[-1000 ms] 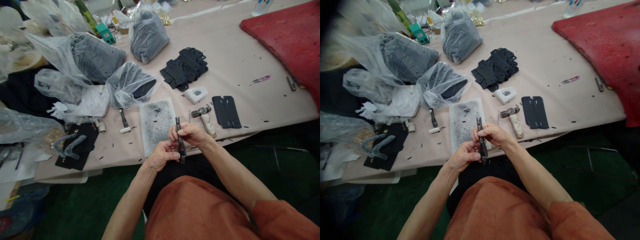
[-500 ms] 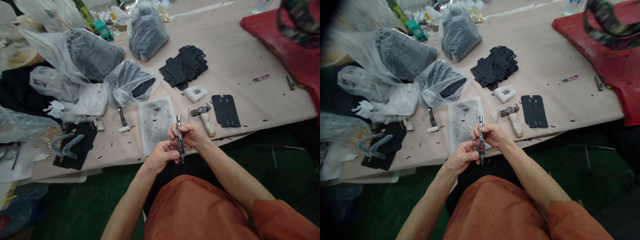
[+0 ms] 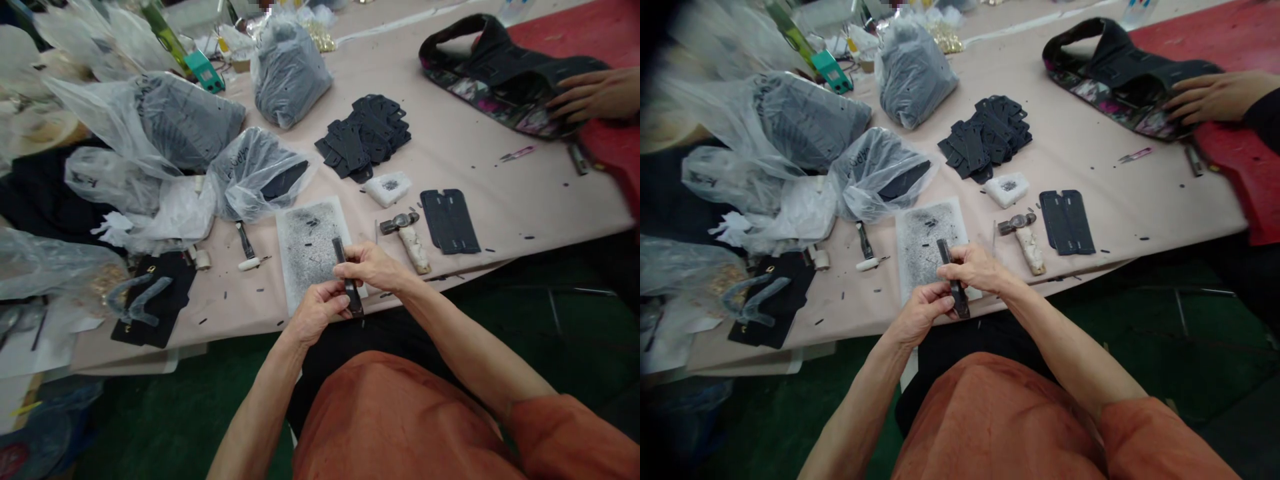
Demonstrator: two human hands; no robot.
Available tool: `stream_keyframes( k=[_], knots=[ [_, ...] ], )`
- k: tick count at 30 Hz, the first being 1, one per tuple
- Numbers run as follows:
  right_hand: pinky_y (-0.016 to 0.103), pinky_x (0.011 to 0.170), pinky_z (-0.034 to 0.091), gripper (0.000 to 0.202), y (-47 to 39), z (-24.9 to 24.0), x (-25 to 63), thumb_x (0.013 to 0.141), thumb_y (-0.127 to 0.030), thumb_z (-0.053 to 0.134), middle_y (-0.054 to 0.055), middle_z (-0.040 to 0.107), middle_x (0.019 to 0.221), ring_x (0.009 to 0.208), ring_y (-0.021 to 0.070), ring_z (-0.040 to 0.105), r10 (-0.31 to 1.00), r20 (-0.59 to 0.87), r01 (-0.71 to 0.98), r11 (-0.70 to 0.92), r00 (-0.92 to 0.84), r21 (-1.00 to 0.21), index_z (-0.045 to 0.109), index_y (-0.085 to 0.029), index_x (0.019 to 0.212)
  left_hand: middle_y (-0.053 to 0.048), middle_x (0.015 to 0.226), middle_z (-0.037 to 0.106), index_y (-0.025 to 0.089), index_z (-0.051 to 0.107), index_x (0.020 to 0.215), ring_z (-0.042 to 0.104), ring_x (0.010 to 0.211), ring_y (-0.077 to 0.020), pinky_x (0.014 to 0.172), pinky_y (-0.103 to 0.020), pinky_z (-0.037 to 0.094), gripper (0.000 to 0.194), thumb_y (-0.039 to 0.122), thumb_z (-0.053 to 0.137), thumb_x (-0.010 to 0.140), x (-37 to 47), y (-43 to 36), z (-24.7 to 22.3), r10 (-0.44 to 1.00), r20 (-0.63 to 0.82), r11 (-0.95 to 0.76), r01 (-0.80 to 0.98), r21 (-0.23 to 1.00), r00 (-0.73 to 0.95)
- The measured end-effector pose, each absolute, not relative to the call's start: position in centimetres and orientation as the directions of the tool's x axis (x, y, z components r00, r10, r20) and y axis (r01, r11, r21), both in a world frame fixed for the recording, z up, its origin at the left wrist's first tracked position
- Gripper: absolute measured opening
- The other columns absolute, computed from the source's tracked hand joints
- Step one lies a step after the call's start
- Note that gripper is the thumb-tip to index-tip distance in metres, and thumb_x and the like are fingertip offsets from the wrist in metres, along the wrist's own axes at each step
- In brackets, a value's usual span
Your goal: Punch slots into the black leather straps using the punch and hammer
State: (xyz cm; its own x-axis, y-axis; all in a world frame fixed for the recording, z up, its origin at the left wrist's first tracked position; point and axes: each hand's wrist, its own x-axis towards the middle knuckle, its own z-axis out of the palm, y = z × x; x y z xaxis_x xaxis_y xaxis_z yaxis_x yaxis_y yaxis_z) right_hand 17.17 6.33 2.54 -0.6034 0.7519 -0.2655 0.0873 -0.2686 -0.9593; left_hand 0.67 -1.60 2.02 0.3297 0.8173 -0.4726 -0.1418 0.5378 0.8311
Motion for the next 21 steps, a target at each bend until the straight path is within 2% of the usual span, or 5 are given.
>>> stream_keyframes(
  k=[6, 9, 13, 16, 21],
  knots=[
    [0.022, 0.045, 0.034, 0.022, 6.3, 2.6, 16.5, 0.072, -0.033, 0.068, -0.004, 0.052, 0.053, 0.048, 0.01, 0.049, 0.795, -0.291, 0.273, -0.165, -0.532, -0.948, 0.054, -0.018, 0.066, -0.006, 0.087, 0.07, 0.012, 0.073, 0.095, 0.061, 0.079, -0.0167, 0.077, -0.029, 0.05, 0.027, 0.031, 0.073, 0.075, 0.6, -1.3, 2.2, 0.838, -0.477, 0.507, -0.054, 0.86, 0.264],
    [0.021, 0.045, 0.03, 0.027, 6.2, 2.2, 16.3, 0.072, -0.035, 0.069, -0.005, 0.049, 0.05, 0.047, 0.0088, 0.045, 0.817, -0.279, 0.31, -0.13, -0.505, -0.942, 0.051, -0.018, 0.063, -0.003, 0.08, 0.068, 0.012, 0.073, 0.09, 0.058, 0.073, -0.0145, 0.072, -0.027, 0.048, 0.021, 0.028, 0.07, 0.077, 0.6, -1.3, 2.3, 0.837, -0.48, 0.488, 0.039, 0.872, 0.264],
    [0.023, 0.047, 0.026, 0.031, 6.1, 2.0, 15.8, 0.07, -0.035, 0.072, -0.006, 0.046, 0.05, 0.05, 0.0078, 0.041, 0.86, -0.234, 0.395, -0.041, -0.454, -0.918, 0.048, -0.018, 0.058, 0.001, 0.064, 0.06, 0.012, 0.068, 0.072, 0.052, 0.06, -0.0106, 0.061, -0.023, 0.043, 0.014, 0.026, 0.072, 0.074, 0.9, -1.1, 2.2, 0.845, -0.495, 0.478, 0.129, 0.869, 0.203],
    [0.024, 0.049, 0.023, 0.034, 6.0, 2.2, 15.4, 0.068, -0.037, 0.074, -0.006, 0.043, 0.05, 0.051, 0.0078, 0.038, 0.878, -0.207, 0.472, 0.024, -0.432, -0.881, 0.047, -0.018, 0.057, 0.002, 0.06, 0.059, 0.013, 0.066, 0.073, 0.052, 0.056, -0.0105, 0.056, -0.023, 0.043, 0.015, 0.024, 0.076, 0.069, 1.3, -1.0, 2.2, 0.854, -0.499, 0.487, 0.112, 0.866, 0.148],
    [0.025, 0.051, 0.022, 0.034, 6.1, 2.6, 15.1, 0.071, -0.038, 0.072, -0.006, 0.042, 0.052, 0.054, 0.0084, 0.037, 0.883, -0.182, 0.536, 0.089, -0.432, -0.84, 0.048, -0.018, 0.058, 0.001, 0.065, 0.064, 0.013, 0.066, 0.079, 0.056, 0.058, -0.0115, 0.059, -0.024, 0.047, 0.016, 0.018, 0.074, 0.066, 1.6, -1.0, 2.0, 0.868, -0.489, 0.482, 0.088, 0.872, 0.089]
  ],
)
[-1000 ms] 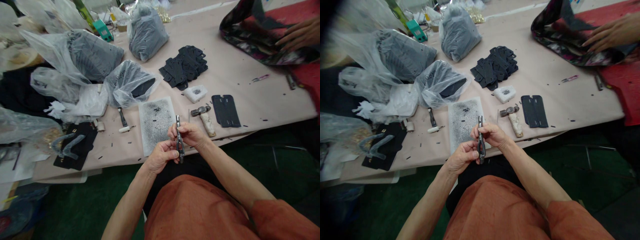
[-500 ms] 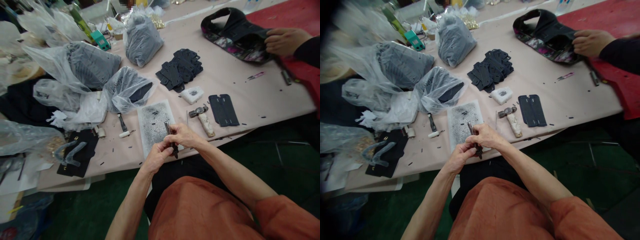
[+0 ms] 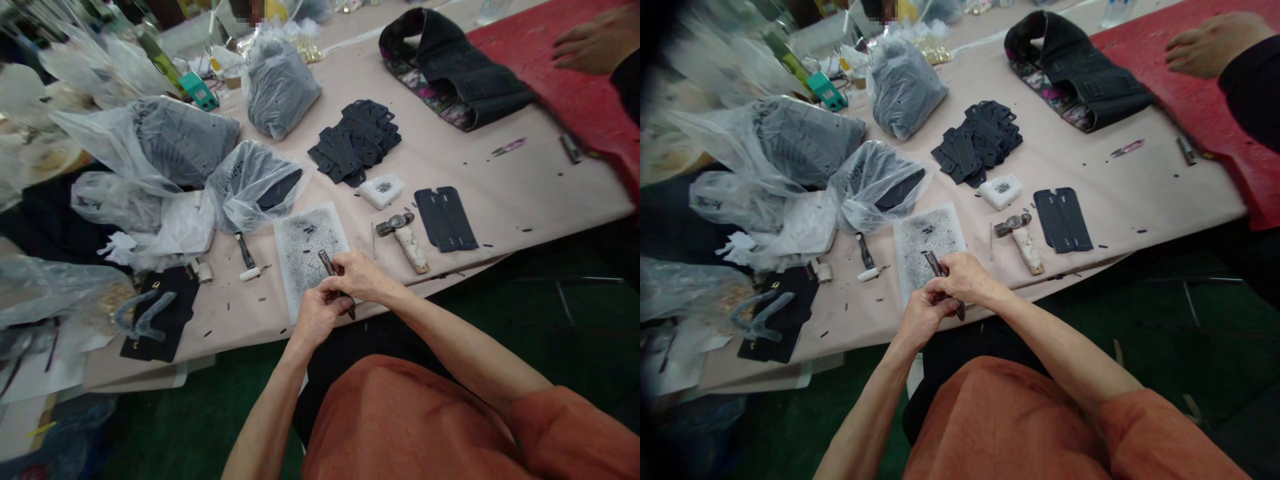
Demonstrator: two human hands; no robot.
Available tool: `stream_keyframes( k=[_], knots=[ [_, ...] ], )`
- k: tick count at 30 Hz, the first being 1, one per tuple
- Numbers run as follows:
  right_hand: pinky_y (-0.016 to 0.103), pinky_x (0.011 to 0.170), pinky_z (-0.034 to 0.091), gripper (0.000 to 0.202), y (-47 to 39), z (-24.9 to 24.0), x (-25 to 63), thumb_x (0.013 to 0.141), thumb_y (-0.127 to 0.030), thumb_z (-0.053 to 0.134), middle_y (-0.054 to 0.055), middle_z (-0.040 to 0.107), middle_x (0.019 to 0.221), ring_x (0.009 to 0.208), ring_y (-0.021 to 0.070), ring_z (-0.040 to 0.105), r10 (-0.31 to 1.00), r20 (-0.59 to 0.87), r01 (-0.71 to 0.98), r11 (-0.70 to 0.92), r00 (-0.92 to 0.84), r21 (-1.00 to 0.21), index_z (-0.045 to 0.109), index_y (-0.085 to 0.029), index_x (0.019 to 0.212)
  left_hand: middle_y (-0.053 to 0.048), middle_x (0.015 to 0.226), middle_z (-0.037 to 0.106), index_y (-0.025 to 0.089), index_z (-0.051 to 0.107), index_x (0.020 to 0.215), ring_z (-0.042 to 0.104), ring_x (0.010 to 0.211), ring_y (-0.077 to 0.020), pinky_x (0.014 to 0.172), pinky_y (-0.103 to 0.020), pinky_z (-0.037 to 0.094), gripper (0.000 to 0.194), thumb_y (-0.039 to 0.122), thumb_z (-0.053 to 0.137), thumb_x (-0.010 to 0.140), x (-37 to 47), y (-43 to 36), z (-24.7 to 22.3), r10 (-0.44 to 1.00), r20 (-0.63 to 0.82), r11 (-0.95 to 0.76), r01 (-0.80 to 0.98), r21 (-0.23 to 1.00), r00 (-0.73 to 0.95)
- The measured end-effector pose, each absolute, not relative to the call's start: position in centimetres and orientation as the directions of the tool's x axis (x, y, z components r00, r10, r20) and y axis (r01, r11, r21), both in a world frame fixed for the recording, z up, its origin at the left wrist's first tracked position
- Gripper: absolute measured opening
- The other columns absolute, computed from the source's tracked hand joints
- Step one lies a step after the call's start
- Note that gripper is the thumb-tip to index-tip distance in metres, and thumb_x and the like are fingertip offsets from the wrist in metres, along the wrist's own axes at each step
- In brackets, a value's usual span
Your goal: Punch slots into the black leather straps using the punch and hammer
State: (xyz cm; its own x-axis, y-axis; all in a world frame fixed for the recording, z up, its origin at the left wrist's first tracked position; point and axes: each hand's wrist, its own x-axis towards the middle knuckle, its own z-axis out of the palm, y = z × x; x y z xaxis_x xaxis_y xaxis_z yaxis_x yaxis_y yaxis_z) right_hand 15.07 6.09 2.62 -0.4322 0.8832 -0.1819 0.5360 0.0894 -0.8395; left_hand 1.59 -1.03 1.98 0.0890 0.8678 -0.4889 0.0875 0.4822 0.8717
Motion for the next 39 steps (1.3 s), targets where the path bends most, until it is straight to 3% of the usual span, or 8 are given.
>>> stream_keyframes(
  k=[8, 19, 27, 33, 39],
  knots=[
    [0.024, 0.054, 0.025, 0.031, 6.2, 2.6, 15.1, 0.086, -0.032, 0.054, -0.005, 0.043, 0.054, 0.055, 0.0084, 0.039, 0.864, -0.176, 0.461, 0.071, -0.471, -0.885, 0.048, -0.017, 0.059, 0.002, 0.064, 0.062, 0.014, 0.066, 0.081, 0.059, 0.06, -0.0118, 0.06, -0.024, 0.052, 0.017, 0.026, 0.072, 0.07, 1.2, -1.2, 1.5, 0.863, -0.493, 0.489, 0.067, 0.87, 0.108],
    [0.024, 0.051, 0.024, 0.034, 6.6, 1.7, 15.2, 0.084, -0.036, 0.055, -0.007, 0.038, 0.051, 0.051, 0.0075, 0.035, 0.854, -0.187, 0.357, -0.001, -0.486, -0.934, 0.047, -0.017, 0.056, -0.001, 0.062, 0.066, 0.011, 0.065, 0.074, 0.062, 0.057, -0.0128, 0.057, -0.024, 0.054, 0.021, 0.025, 0.078, 0.063, 1.4, -0.9, 2.2, 0.827, -0.548, 0.552, 0.002, 0.834, 0.123],
    [0.022, 0.053, 0.036, 0.029, 6.5, 2.1, 16.5, 0.085, -0.043, 0.052, -0.004, 0.051, 0.06, 0.054, 0.0091, 0.047, 0.895, -0.188, 0.16, -0.133, -0.406, -0.978, 0.058, -0.017, 0.076, -0.002, 0.072, 0.07, 0.012, 0.065, 0.087, 0.065, 0.058, -0.0124, 0.055, -0.023, 0.056, 0.036, 0.032, 0.083, 0.062, 1.2, -1.3, 1.0, 0.85, -0.527, 0.516, -0.197, 0.834, -0.004],
    [0.023, 0.053, 0.038, 0.036, 5.9, 0.3, 19.5, 0.084, -0.05, 0.056, -0.002, 0.057, 0.059, 0.048, 0.0086, 0.047, 0.914, -0.277, 0.077, -0.266, -0.296, -0.961, 0.06, -0.016, 0.073, -0.002, 0.07, 0.069, 0.011, 0.064, 0.086, 0.064, 0.054, -0.0123, 0.047, -0.021, 0.054, 0.044, 0.036, 0.086, 0.058, 0.7, -1.3, 1.2, 0.817, -0.566, 0.516, -0.297, 0.803, -0.112],
    [0.023, 0.05, 0.035, 0.04, 3.8, -1.2, 20.6, 0.079, -0.055, 0.062, 0.0, 0.061, 0.066, 0.047, 0.007, 0.046, 0.862, -0.388, -0.04, -0.423, -0.327, -0.905, 0.059, -0.015, 0.072, 0.0, 0.064, 0.066, 0.011, 0.061, 0.076, 0.063, 0.053, -0.0123, 0.045, -0.021, 0.054, 0.039, 0.036, 0.085, 0.059, 0.8, -1.1, 2.0, 0.793, -0.591, 0.529, -0.311, 0.79, -0.151]
  ],
)
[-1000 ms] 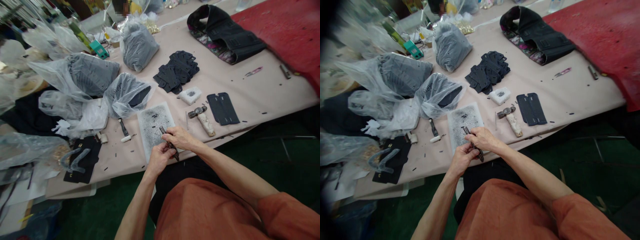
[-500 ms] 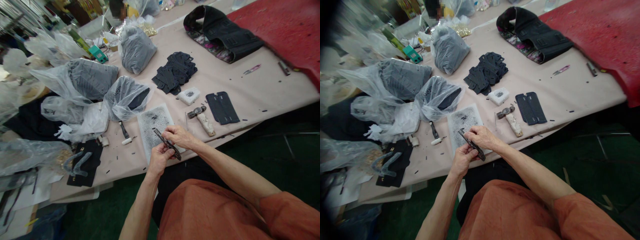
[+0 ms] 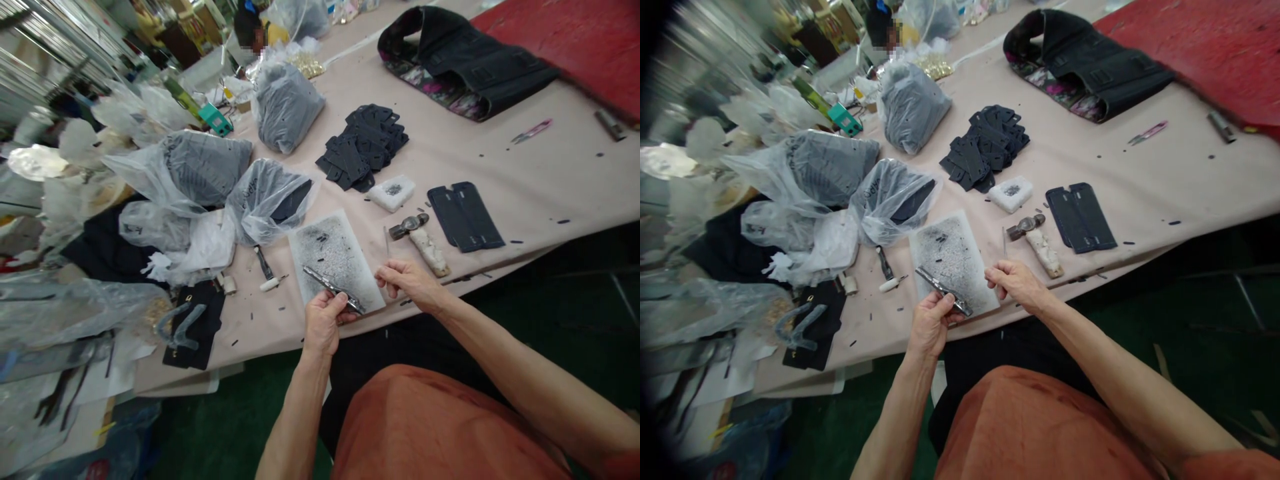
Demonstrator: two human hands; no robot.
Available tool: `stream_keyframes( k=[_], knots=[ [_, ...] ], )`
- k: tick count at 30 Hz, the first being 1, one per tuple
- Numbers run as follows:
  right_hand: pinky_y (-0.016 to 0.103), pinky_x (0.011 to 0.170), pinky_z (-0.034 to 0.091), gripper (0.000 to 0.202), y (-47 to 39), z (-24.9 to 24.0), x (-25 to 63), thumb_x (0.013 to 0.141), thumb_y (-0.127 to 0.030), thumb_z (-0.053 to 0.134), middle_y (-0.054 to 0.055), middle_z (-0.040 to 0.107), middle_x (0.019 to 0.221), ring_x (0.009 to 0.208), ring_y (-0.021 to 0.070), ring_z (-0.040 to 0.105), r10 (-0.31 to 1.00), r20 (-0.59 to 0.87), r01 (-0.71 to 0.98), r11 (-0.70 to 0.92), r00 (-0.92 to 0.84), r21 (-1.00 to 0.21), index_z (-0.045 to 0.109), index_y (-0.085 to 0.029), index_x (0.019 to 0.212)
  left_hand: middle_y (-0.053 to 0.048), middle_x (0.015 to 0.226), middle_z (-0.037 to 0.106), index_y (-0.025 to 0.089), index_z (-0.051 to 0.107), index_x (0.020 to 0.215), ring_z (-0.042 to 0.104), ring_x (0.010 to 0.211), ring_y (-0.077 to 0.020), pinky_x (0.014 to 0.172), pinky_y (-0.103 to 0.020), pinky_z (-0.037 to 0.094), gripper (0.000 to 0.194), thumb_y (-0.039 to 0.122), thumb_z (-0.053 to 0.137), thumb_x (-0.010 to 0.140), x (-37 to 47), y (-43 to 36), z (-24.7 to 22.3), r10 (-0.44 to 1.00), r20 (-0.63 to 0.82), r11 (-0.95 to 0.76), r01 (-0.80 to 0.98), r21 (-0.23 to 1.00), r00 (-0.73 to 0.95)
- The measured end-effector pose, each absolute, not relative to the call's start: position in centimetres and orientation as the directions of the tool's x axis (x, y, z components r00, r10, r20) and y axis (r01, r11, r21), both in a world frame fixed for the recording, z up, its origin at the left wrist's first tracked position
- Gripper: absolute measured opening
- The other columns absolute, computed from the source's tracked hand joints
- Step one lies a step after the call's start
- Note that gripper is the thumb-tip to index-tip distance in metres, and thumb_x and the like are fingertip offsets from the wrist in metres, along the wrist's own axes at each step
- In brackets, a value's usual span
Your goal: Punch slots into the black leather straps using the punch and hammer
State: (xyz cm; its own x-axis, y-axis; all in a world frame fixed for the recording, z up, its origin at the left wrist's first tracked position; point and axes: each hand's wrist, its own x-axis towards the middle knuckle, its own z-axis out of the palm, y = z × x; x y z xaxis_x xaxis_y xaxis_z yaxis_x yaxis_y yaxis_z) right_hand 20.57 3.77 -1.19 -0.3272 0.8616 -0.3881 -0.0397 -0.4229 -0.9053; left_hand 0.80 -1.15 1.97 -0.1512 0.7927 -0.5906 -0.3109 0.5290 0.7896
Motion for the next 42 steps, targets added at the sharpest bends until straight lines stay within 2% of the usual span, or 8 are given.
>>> stream_keyframes(
  k=[5, 9, 12, 15, 24, 35, 38, 42],
  knots=[
    [0.021, 0.051, 0.037, 0.034, 1.5, -0.3, 19.2, 0.077, -0.049, 0.066, -0.002, 0.059, 0.069, 0.054, 0.008, 0.047, 0.821, -0.381, -0.037, -0.436, -0.424, -0.899, 0.061, -0.016, 0.082, -0.001, 0.065, 0.067, 0.011, 0.061, 0.077, 0.063, 0.054, -0.0122, 0.048, -0.022, 0.054, 0.036, 0.035, 0.083, 0.062, 1.3, -1.2, 2.4, 0.795, -0.586, 0.53, -0.291, 0.797, -0.156],
    [0.02, 0.047, 0.028, 0.026, 0.6, 0.8, 17.9, 0.076, -0.038, 0.069, -0.006, 0.049, 0.06, 0.052, 0.0073, 0.039, 0.804, -0.359, 0.054, -0.38, -0.474, -0.923, 0.058, -0.017, 0.087, 0.002, 0.065, 0.066, 0.012, 0.063, 0.079, 0.061, 0.054, -0.0092, 0.055, -0.021, 0.054, 0.03, 0.032, 0.081, 0.065, 1.7, -1.5, 2.6, 0.832, -0.521, 0.466, -0.27, 0.843, -0.191],
    [0.021, 0.045, 0.024, 0.019, 0.4, 1.4, 17.4, 0.077, -0.032, 0.067, -0.008, 0.043, 0.056, 0.051, 0.0073, 0.036, 0.825, -0.337, 0.092, -0.333, -0.454, -0.939, 0.058, -0.017, 0.085, 0.0, 0.069, 0.069, 0.013, 0.065, 0.081, 0.062, 0.058, -0.0105, 0.06, -0.023, 0.054, 0.026, 0.032, 0.079, 0.069, 1.7, -1.9, 2.9, 0.866, -0.45, 0.417, -0.184, 0.89, -0.217],
    [0.021, 0.048, 0.029, 0.015, 0.3, 1.8, 17.4, 0.076, -0.028, 0.065, -0.007, 0.045, 0.058, 0.054, 0.008, 0.039, 0.842, -0.31, 0.084, -0.305, -0.442, -0.949, 0.059, -0.017, 0.084, 0.0, 0.07, 0.069, 0.014, 0.067, 0.082, 0.064, 0.061, -0.0121, 0.061, -0.023, 0.054, 0.024, 0.033, 0.077, 0.072, 1.7, -2.2, 3.4, 0.891, -0.384, 0.376, -0.079, 0.923, -0.243],
    [0.022, 0.048, 0.026, 0.014, -0.3, 0.9, 16.9, 0.077, -0.027, 0.064, -0.007, 0.043, 0.059, 0.053, 0.0077, 0.036, 0.83, -0.298, -0.061, -0.368, -0.471, -0.928, 0.058, -0.018, 0.086, 0.0, 0.073, 0.07, 0.016, 0.071, 0.084, 0.064, 0.064, -0.0125, 0.061, -0.021, 0.053, 0.022, 0.037, 0.071, 0.079, 1.8, -2.6, 5.1, 0.914, -0.286, 0.326, 0.101, 0.94, -0.286],
    [0.023, 0.061, 0.038, 0.022, -0.2, 0.9, 16.5, 0.074, -0.031, 0.068, -0.003, 0.057, 0.073, 0.064, 0.0103, 0.049, 0.83, -0.302, -0.216, -0.439, -0.469, -0.872, 0.061, -0.017, 0.09, -0.003, 0.084, 0.074, 0.019, 0.074, 0.087, 0.066, 0.077, -0.0176, 0.074, -0.025, 0.053, 0.016, 0.032, 0.071, 0.079, 2.1, -3.2, 6.7, 0.946, -0.141, 0.236, 0.322, 0.917, -0.291],
    [0.023, 0.06, 0.038, 0.016, -0.4, 1.0, 16.3, 0.073, -0.027, 0.065, -0.003, 0.056, 0.069, 0.063, 0.0104, 0.048, 0.859, -0.297, -0.134, -0.381, -0.416, -0.915, 0.062, -0.017, 0.085, -0.003, 0.082, 0.073, 0.018, 0.073, 0.086, 0.067, 0.076, -0.0176, 0.073, -0.026, 0.054, 0.017, 0.033, 0.071, 0.077, 2.1, -2.9, 6.0, 0.941, -0.185, 0.266, 0.286, 0.92, -0.282],
    [0.022, 0.054, 0.034, 0.013, -0.1, 1.3, 16.3, 0.073, -0.024, 0.064, -0.005, 0.053, 0.062, 0.058, 0.0099, 0.045, 0.872, -0.322, 0.016, -0.341, -0.369, -0.94, 0.065, -0.018, 0.084, -0.002, 0.077, 0.072, 0.015, 0.071, 0.087, 0.067, 0.071, -0.0168, 0.066, -0.026, 0.057, 0.031, 0.04, 0.077, 0.068, 1.4, -1.8, 3.5, 0.884, -0.334, 0.369, 0.05, 0.928, -0.327]
  ],
)
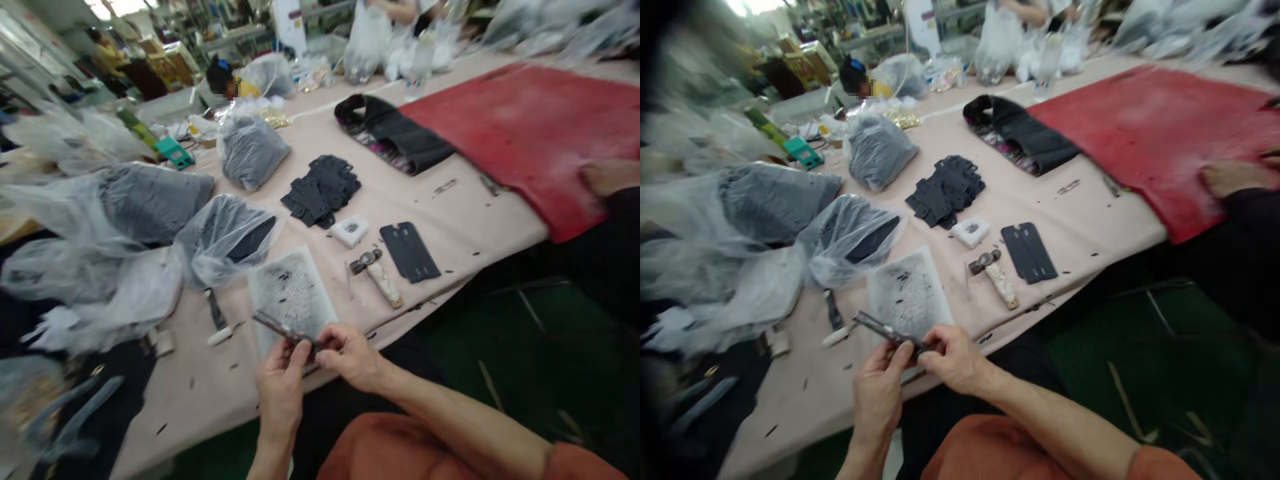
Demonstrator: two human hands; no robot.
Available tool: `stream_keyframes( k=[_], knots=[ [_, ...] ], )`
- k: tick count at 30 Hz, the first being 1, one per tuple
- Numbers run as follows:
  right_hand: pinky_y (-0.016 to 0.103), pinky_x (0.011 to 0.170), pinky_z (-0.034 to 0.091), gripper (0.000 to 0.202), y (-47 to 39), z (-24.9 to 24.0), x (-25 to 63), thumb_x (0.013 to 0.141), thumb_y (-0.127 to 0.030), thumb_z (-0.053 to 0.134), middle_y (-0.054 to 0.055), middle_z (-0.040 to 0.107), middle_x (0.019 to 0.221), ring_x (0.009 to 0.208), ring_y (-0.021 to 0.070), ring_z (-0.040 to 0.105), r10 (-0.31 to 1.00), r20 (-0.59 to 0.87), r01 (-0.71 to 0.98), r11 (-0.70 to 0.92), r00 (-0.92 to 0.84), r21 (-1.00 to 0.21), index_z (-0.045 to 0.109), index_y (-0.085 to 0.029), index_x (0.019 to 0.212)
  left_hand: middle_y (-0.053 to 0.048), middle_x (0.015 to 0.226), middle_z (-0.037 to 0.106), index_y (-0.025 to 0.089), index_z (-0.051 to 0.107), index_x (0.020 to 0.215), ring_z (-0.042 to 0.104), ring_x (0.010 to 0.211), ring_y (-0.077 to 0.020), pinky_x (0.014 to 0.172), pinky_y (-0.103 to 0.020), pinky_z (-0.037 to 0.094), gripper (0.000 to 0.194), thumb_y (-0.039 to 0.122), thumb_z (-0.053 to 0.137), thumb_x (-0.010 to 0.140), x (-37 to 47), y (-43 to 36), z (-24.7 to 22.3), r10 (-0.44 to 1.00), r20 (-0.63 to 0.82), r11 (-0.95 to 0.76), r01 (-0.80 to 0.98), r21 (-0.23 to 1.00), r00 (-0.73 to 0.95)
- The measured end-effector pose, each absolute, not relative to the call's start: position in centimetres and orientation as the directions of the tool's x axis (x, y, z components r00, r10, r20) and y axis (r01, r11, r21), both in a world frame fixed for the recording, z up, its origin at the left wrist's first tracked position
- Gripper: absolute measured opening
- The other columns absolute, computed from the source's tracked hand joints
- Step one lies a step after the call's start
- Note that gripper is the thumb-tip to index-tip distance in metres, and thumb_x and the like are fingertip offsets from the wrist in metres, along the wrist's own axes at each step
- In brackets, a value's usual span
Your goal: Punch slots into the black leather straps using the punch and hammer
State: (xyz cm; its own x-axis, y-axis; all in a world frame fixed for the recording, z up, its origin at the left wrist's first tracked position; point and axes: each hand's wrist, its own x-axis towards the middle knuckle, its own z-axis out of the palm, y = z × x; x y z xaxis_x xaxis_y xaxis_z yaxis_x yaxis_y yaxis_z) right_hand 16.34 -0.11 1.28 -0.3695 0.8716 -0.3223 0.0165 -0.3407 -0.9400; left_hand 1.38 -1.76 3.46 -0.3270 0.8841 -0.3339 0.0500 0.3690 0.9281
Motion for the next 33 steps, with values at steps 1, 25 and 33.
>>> stream_keyframes(
  k=[1, 25, 33],
  knots=[
    [0.022, 0.054, 0.034, 0.014, 0.4, 1.2, 16.7, 0.074, -0.026, 0.064, -0.005, 0.053, 0.061, 0.058, 0.0102, 0.045, 0.878, -0.316, 0.038, -0.324, -0.359, -0.945, 0.065, -0.018, 0.085, -0.002, 0.075, 0.071, 0.014, 0.07, 0.085, 0.066, 0.066, -0.0165, 0.061, -0.026, 0.057, 0.037, 0.042, 0.08, 0.064, 1.0, -1.2, 2.6, 0.853, -0.378, 0.395, -0.03, 0.918, -0.359],
    [0.036, 0.078, 0.044, 0.048, 11.3, -3.7, 35.0, 0.074, -0.044, 0.069, 0.015, 0.065, 0.107, 0.1, 0.0302, 0.063, 0.851, -0.284, 0.83, -0.508, 0.441, -0.232, 0.056, -0.015, 0.11, -0.005, 0.073, 0.074, 0.019, 0.068, 0.084, 0.069, 0.078, -0.0303, 0.072, -0.036, 0.052, 0.047, 0.063, 0.061, 0.068, -3.7, 2.6, -4.6, 0.907, -0.162, 0.354, 0.497, 0.793, -0.388],
    [0.031, 0.075, 0.042, 0.018, 11.1, -4.5, 34.9, 0.083, -0.031, 0.054, 0.014, 0.068, 0.091, 0.09, 0.0249, 0.062, 0.882, -0.265, 0.698, -0.471, 0.391, -0.54, 0.061, -0.015, 0.087, -0.005, 0.074, 0.073, 0.019, 0.068, 0.085, 0.068, 0.075, -0.0273, 0.071, -0.033, 0.053, 0.041, 0.057, 0.062, 0.071, -3.6, 2.5, -4.7, 0.917, -0.137, 0.316, 0.475, 0.821, -0.374]
  ],
)
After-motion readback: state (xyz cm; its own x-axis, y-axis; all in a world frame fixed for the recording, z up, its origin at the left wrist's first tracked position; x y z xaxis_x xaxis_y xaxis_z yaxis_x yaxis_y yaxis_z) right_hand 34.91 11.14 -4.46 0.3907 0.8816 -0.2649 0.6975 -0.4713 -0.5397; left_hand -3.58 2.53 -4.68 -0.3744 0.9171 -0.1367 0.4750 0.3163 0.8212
